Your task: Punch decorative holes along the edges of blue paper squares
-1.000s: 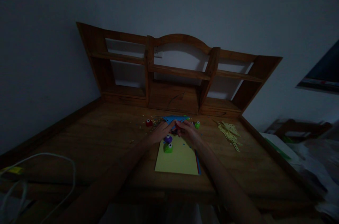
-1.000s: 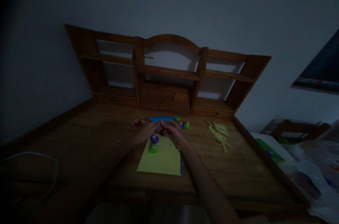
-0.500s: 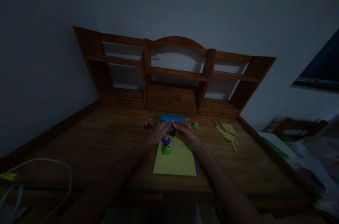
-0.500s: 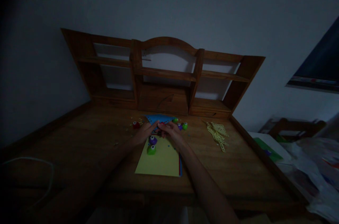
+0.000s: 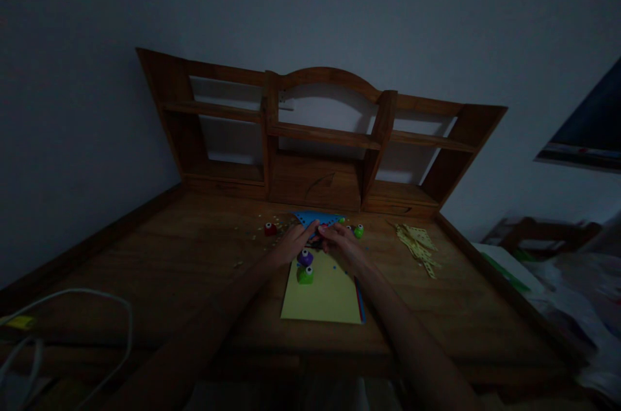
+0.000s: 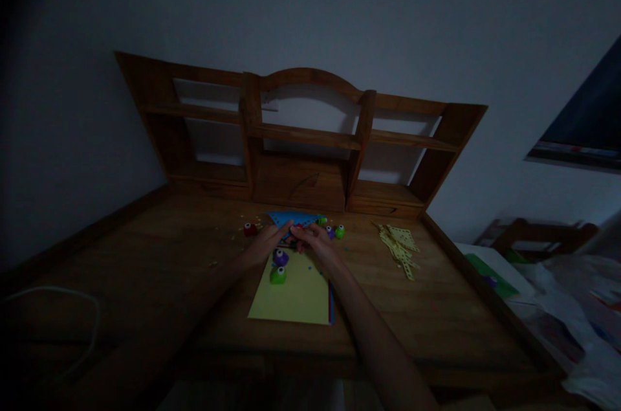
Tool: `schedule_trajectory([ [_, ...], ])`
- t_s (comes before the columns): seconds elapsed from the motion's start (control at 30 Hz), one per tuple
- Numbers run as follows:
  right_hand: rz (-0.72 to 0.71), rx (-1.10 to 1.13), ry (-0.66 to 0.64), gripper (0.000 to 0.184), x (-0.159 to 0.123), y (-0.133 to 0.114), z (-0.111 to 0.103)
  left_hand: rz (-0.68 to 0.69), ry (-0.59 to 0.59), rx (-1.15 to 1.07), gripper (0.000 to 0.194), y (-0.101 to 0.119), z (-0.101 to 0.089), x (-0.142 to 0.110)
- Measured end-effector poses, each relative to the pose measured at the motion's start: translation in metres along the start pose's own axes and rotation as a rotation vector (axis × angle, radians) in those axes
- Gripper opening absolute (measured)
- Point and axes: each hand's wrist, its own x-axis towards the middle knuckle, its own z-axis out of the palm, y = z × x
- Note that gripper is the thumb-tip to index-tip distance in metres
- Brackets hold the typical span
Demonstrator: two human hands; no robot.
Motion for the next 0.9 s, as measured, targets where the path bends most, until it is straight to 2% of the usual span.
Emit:
schedule_trajectory([
  [0.43, -0.003, 0.011, -0.027, 0.027, 0.0024, 0.0031, -0.0015, 0.026, -0.011, 0.049, 0.043, -0.0049, 0.0000, 0.0002],
  [0.7, -0.026, -0.091, -0.068, 0.030, 0.0040, 0.0048, -0.0036, 0.057, -0.053, 0.032, 0.039, -0.0071, 0.0007, -0.0011],
  [0.9, -0.019, -0.086, -0.097, 0.032, 0.0036, 0.0056, -0.0028, 0.061, -0.054, 0.035, 0.037, -0.0056, 0.0003, -0.0029],
])
